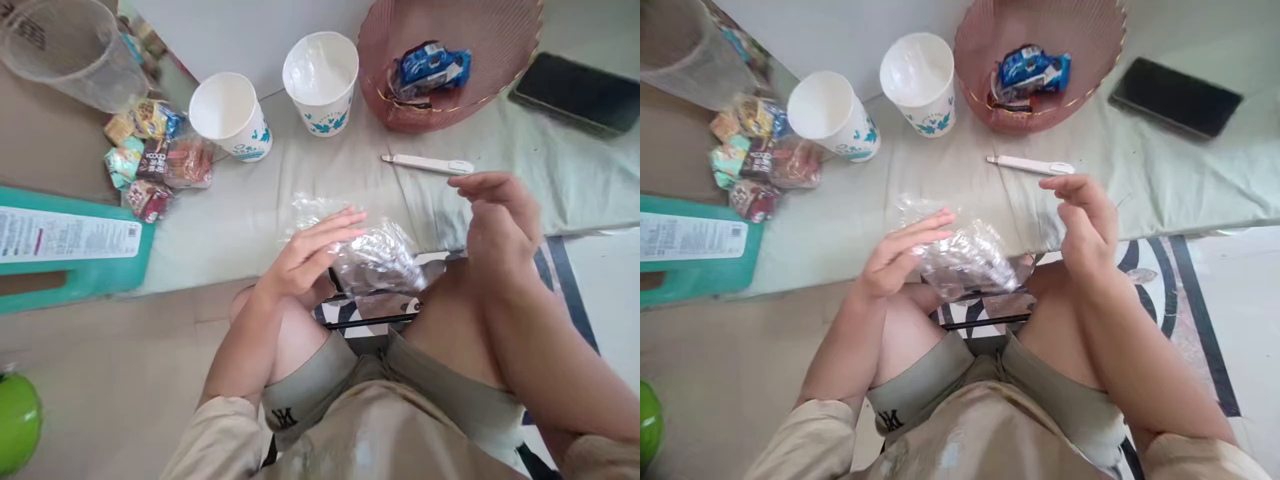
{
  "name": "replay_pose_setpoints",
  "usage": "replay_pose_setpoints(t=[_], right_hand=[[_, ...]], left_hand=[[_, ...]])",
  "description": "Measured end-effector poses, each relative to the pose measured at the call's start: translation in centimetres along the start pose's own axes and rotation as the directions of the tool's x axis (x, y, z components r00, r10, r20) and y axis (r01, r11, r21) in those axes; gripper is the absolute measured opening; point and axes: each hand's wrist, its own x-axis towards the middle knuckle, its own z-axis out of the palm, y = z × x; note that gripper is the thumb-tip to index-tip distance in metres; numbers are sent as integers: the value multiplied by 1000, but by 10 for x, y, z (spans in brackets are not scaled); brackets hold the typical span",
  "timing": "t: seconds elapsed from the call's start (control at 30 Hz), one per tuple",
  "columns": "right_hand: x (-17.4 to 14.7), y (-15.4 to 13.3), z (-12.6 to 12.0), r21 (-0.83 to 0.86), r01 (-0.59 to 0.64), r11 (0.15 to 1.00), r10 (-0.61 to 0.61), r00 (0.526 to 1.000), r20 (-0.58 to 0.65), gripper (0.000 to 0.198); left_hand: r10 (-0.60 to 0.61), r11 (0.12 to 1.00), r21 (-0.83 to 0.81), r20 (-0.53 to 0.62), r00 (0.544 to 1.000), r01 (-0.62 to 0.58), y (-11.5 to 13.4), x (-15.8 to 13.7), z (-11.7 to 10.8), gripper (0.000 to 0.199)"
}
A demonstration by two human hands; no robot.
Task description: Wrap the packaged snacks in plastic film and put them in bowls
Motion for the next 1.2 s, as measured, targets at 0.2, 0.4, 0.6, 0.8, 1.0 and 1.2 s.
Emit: replay_pose_setpoints(t=[0.2,0.4,0.6,0.8,1.0,1.2], right_hand=[[12,-40,8,71,-28,997,-20,803,595,68],[28,-56,70,26,-316,948,235,755,613,26],[34,-28,92,-22,-431,902,370,746,554,19],[45,-17,96,65,-424,904,334,791,513,25],[53,-9,104,87,-398,913,294,791,536,17],[49,2,99,67,43,997,-66,911,407,8]], left_hand=[[-277,798,-576,-90,957,177,14,4,13,40],[-479,717,-637,-155,864,283,-1,27,-1,45],[-403,906,-273,-327,855,323,-19,37,-20,45],[-449,891,-211,-270,852,403,-26,52,-28,47],[-490,869,-199,-230,841,452,-24,60,-34,50],[-456,885,-189,-158,876,426,-25,65,-33,62]])
